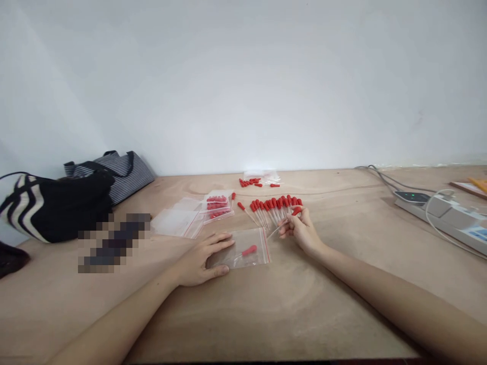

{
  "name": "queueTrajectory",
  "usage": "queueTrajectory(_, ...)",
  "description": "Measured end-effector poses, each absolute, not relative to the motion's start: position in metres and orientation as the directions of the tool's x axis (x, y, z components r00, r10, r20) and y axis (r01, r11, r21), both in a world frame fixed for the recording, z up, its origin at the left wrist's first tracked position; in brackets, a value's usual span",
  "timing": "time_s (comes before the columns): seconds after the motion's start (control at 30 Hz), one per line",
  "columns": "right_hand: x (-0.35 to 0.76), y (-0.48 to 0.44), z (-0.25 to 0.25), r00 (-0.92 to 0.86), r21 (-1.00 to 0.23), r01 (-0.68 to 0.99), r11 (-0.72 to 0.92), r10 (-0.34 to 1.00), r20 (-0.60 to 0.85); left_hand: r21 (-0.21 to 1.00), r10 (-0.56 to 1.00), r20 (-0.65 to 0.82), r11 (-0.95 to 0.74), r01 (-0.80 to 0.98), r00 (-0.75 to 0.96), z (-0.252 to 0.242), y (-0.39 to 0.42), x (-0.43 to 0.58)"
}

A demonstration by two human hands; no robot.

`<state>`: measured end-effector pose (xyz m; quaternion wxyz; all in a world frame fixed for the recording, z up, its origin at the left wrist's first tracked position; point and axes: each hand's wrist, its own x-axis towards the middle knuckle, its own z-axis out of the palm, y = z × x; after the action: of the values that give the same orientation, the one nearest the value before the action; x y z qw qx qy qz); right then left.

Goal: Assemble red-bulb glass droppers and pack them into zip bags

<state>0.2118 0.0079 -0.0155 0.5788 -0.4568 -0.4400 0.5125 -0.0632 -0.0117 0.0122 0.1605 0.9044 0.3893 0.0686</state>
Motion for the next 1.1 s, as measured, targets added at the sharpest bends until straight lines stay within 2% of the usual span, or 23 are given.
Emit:
queueTrajectory(0.17,0.205,0.007,-0.017,-0.010,-0.937,-0.347,-0.048,0.999,-0.048,0.353,0.732,-0.001,-0.637,0.685,0.681,0.013,-0.013,-0.062)
queueTrajectory(0.27,0.201,0.006,-0.019,-0.052,-0.928,-0.364,-0.081,0.996,-0.066,0.350,0.736,-0.002,-0.634,0.690,0.677,0.014,-0.013,-0.062)
queueTrajectory(0.57,0.191,-0.004,-0.020,-0.157,-1.000,0.023,0.000,0.988,-0.004,0.344,0.731,0.043,-0.651,0.676,0.682,0.007,-0.010,-0.066)
queueTrajectory(0.87,0.188,0.003,-0.021,-0.402,-0.963,0.250,0.096,0.916,-0.013,0.345,0.726,0.030,-0.652,0.675,0.687,0.013,-0.013,-0.062)
queueTrajectory(0.97,0.184,0.005,-0.020,-0.382,-0.944,0.298,0.141,0.924,0.017,0.331,0.726,0.011,-0.651,0.683,0.688,0.014,-0.013,-0.062)
queueTrajectory(1.1,0.173,0.006,-0.021,-0.273,-0.935,0.317,0.158,0.959,0.070,0.332,0.720,0.018,-0.659,0.676,0.693,0.014,-0.012,-0.062)
